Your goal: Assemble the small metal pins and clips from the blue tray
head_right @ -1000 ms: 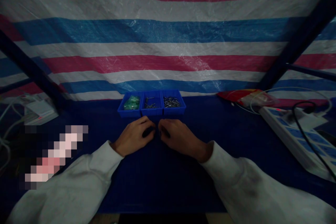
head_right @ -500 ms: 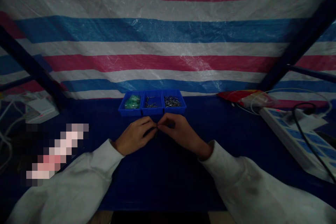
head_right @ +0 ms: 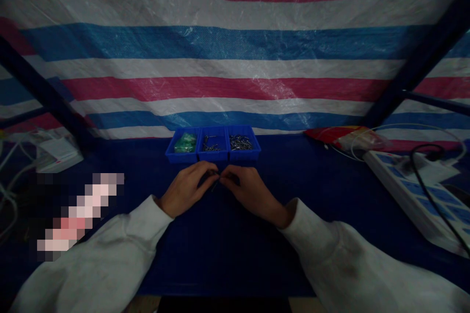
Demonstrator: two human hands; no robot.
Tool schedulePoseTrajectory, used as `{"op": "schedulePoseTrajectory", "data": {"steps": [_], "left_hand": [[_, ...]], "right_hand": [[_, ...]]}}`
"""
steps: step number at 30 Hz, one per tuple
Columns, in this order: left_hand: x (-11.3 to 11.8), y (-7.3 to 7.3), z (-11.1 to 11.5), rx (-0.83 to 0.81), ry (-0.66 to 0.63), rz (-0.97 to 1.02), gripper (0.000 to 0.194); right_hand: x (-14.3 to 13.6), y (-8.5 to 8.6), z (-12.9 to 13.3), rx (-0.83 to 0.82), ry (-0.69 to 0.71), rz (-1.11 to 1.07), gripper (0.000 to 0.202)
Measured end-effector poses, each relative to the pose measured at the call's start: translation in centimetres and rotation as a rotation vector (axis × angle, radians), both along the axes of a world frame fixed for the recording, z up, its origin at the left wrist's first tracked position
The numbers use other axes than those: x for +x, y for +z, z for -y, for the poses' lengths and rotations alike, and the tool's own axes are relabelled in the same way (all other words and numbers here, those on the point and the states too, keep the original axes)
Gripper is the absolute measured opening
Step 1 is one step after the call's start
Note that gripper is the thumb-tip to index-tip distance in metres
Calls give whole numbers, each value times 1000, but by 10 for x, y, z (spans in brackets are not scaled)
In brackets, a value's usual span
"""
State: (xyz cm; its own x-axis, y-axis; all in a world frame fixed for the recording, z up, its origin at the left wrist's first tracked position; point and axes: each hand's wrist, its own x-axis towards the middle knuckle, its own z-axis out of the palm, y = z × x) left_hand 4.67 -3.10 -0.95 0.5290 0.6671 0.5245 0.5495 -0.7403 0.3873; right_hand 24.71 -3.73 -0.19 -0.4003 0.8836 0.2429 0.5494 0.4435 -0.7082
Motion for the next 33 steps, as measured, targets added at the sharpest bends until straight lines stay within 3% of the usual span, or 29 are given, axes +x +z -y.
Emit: {"op": "schedulePoseTrajectory", "data": {"steps": [11,21,25,29,33], "left_hand": [[-2,-2,-2,62,-57,-18,14],[-1,1,-1,44,28,46,14],[0,1,-2,-9,33,128,15],[3,1,0,-164,22,237,30],[5,4,1,-174,-2,266,11]], "right_hand": [[0,-5,-3,-191,73,-126,19],[0,-1,0,-186,90,-188,31],[0,1,1,-136,52,-194,23],[-1,0,2,-12,4,-139,14],[-2,-1,2,122,-13,-94,21]]}}
